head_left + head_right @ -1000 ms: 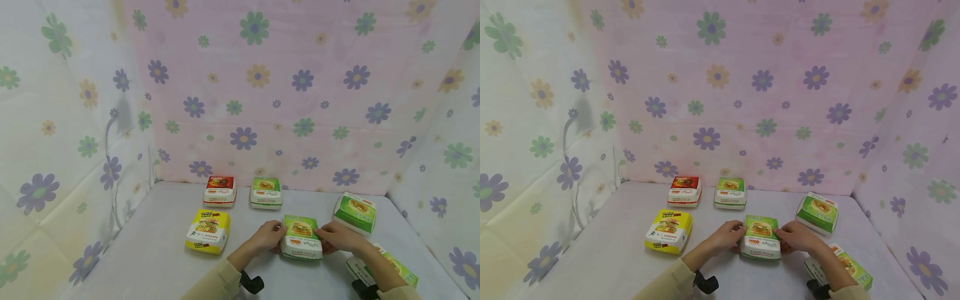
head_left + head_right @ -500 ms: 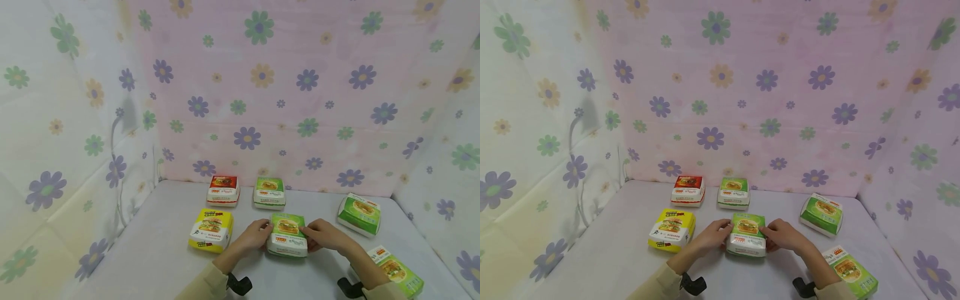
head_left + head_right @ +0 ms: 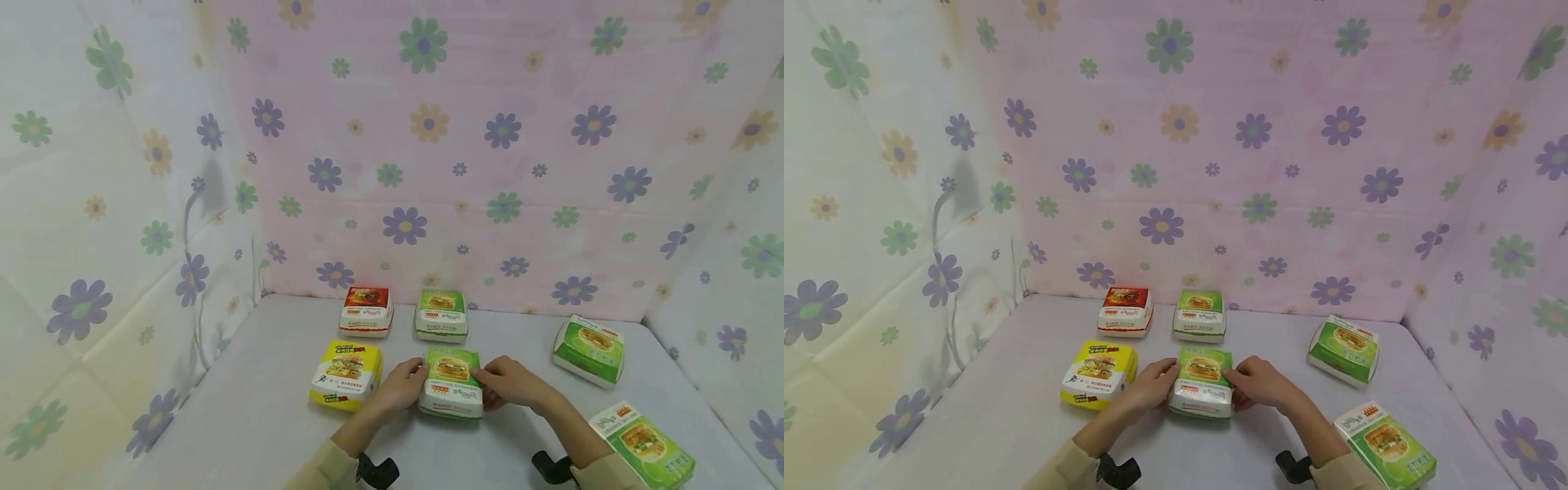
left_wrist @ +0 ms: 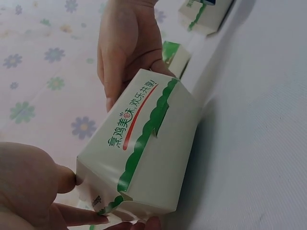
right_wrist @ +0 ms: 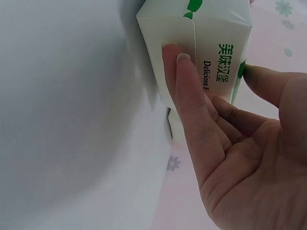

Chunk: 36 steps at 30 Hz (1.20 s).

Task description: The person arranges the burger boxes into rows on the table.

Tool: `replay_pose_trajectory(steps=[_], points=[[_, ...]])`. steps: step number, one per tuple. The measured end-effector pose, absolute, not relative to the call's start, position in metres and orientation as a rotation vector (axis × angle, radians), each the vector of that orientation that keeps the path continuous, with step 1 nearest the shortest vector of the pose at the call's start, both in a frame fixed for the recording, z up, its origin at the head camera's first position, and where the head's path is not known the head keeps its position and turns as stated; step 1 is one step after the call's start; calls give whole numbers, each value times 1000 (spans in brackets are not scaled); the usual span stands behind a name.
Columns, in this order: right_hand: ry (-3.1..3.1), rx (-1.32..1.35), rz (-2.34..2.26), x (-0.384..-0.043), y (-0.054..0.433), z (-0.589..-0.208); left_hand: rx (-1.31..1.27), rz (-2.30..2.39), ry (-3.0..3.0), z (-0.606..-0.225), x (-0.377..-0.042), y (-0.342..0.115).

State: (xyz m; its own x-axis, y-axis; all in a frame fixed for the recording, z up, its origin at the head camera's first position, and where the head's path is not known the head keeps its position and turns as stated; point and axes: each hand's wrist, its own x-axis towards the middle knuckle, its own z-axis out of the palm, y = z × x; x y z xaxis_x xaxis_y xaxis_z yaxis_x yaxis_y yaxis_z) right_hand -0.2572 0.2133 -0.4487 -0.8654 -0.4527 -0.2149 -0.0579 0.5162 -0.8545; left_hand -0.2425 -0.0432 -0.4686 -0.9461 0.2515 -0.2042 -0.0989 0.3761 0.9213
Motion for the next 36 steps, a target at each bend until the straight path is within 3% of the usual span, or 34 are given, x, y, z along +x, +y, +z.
replay_pose_trajectory(steps=[36], points=[[2503, -318, -1131, -249, 197, -438, 111, 1544, 2369, -468, -234, -53]])
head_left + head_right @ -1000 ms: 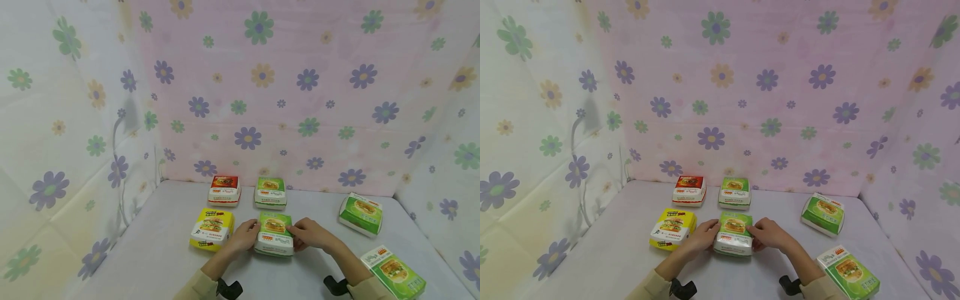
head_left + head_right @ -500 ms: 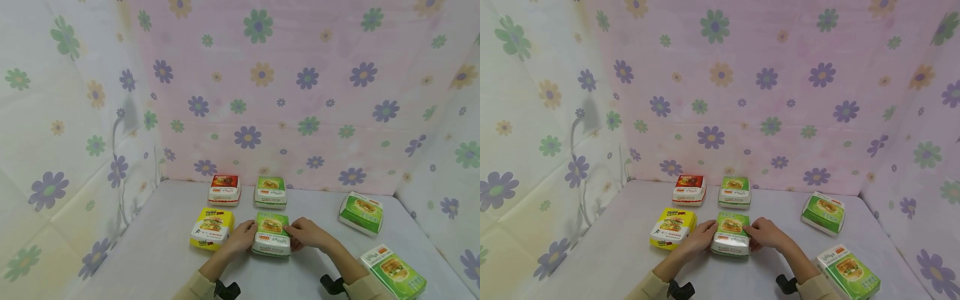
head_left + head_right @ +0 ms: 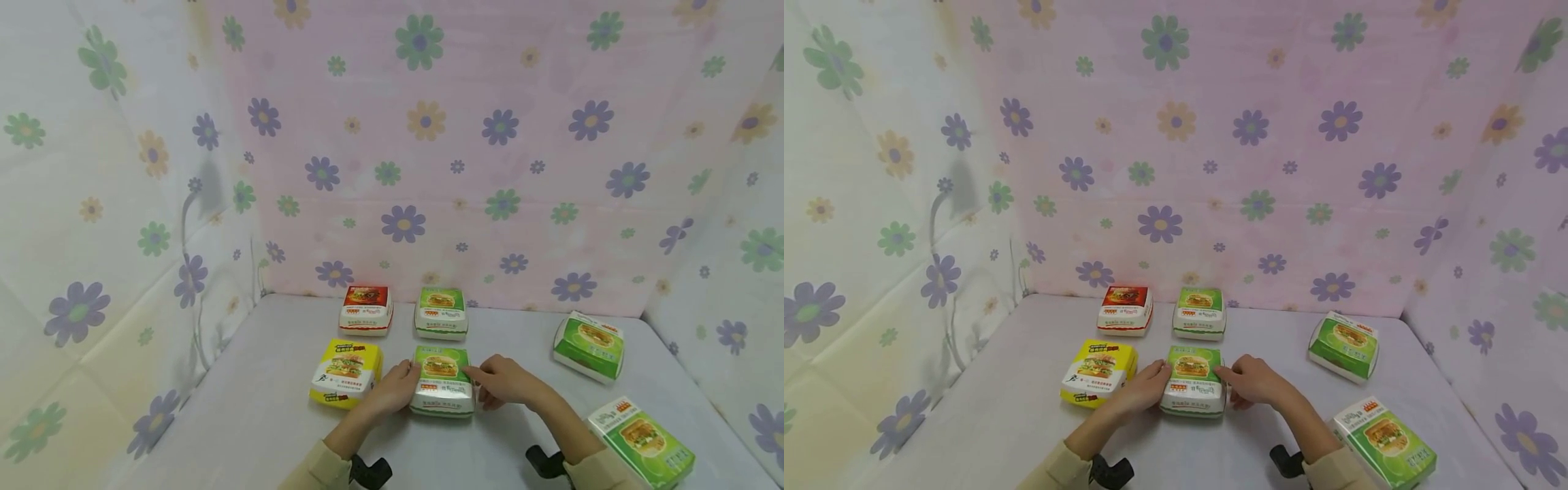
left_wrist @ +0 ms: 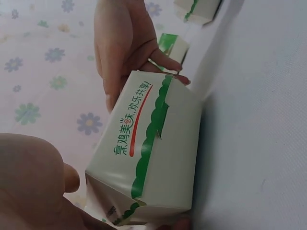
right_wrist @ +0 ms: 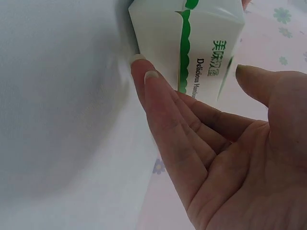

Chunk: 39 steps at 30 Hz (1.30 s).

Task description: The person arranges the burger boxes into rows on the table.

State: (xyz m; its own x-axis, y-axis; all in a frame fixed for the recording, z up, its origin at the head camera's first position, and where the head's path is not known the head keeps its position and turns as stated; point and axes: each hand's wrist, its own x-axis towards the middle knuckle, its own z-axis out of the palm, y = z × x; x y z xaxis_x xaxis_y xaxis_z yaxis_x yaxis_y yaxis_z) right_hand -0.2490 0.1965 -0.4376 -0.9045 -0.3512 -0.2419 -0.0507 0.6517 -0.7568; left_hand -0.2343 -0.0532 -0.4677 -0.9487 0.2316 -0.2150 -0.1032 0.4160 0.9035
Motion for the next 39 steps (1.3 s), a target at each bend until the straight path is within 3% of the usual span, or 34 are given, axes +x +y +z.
replay_pose_trajectory(steps=[11, 25, 39], points=[[2523, -330, -1062, -240, 211, -429, 216, 1383, 2490, -457, -229, -54], [2514, -562, -977, -222, 234, -396, 505, 1300, 2649, -419, -219, -45], [2594, -623, -936, -221, 297, -365, 740, 1341, 2589, -398, -234, 2]])
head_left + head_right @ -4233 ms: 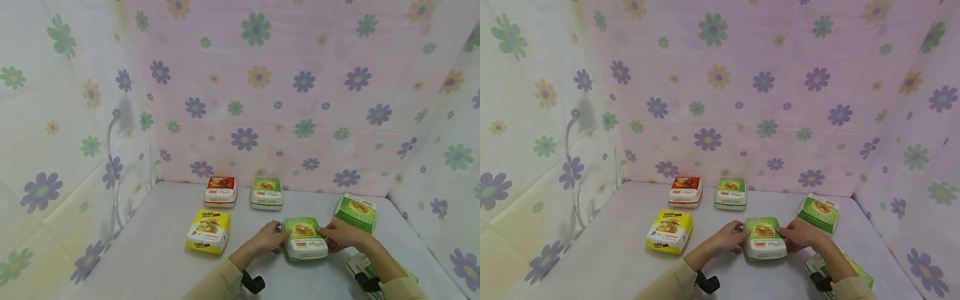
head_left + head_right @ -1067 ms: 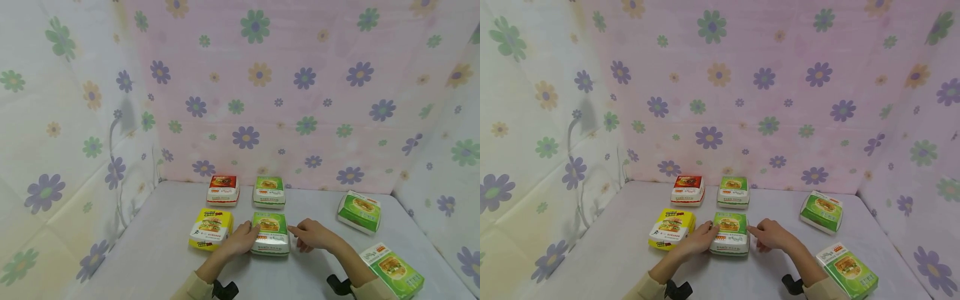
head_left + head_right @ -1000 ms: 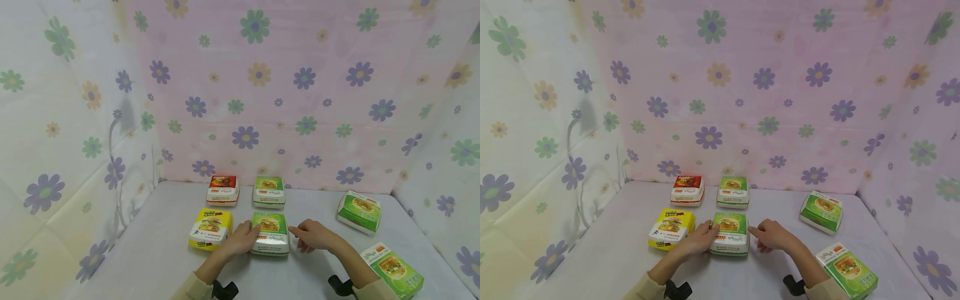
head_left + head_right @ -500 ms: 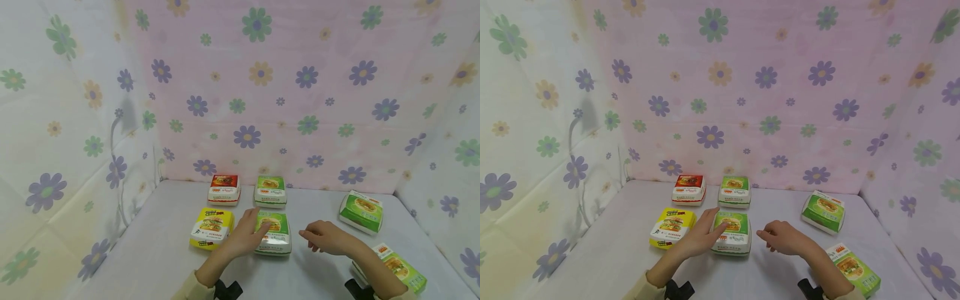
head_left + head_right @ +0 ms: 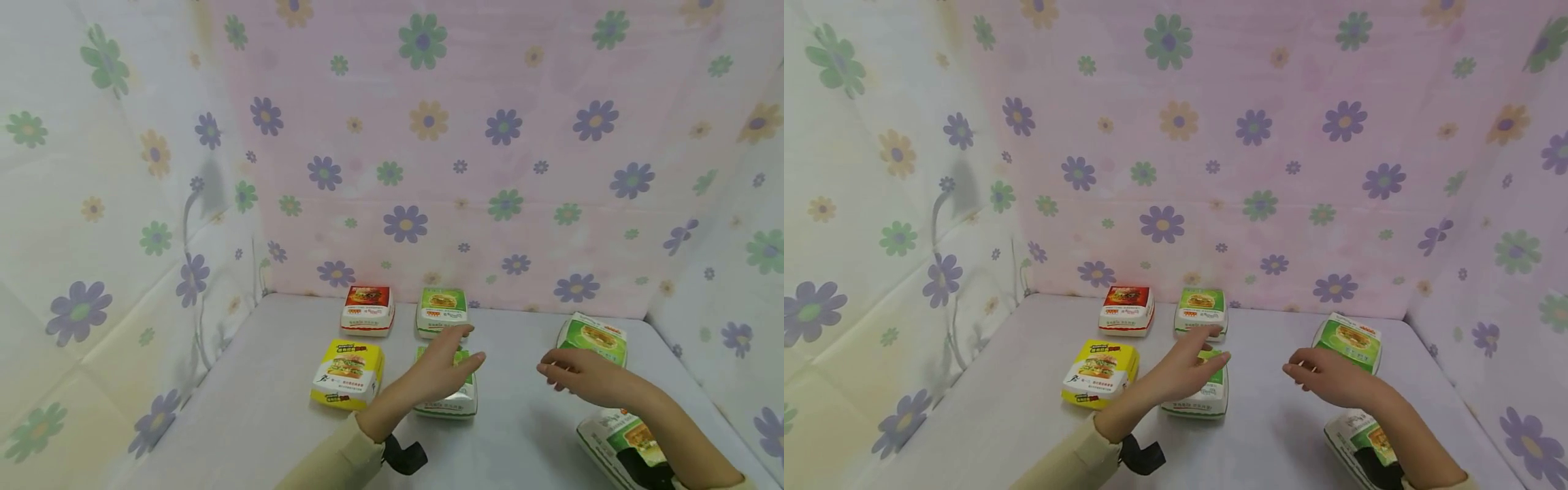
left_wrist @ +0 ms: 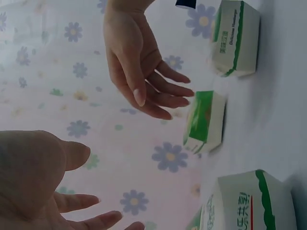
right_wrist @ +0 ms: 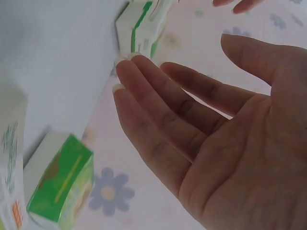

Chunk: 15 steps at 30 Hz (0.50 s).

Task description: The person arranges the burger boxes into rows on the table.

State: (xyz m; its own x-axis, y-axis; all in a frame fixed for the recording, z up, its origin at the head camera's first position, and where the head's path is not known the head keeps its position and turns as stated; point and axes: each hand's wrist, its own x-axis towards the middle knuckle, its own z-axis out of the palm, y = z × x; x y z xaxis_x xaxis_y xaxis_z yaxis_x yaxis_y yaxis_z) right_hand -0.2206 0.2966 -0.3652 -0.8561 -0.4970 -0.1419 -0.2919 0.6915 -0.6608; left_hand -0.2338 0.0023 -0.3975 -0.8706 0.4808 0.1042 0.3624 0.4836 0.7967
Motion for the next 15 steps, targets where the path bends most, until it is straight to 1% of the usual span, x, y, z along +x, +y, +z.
replay_pose_trajectory(steps=[8, 15], points=[[2773, -517, -840, -231, 337, -364, 811, 1323, 2533, -395, -241, 44], [2899, -350, -753, -244, 373, -368, 728, 1365, 2435, -396, -247, 86]])
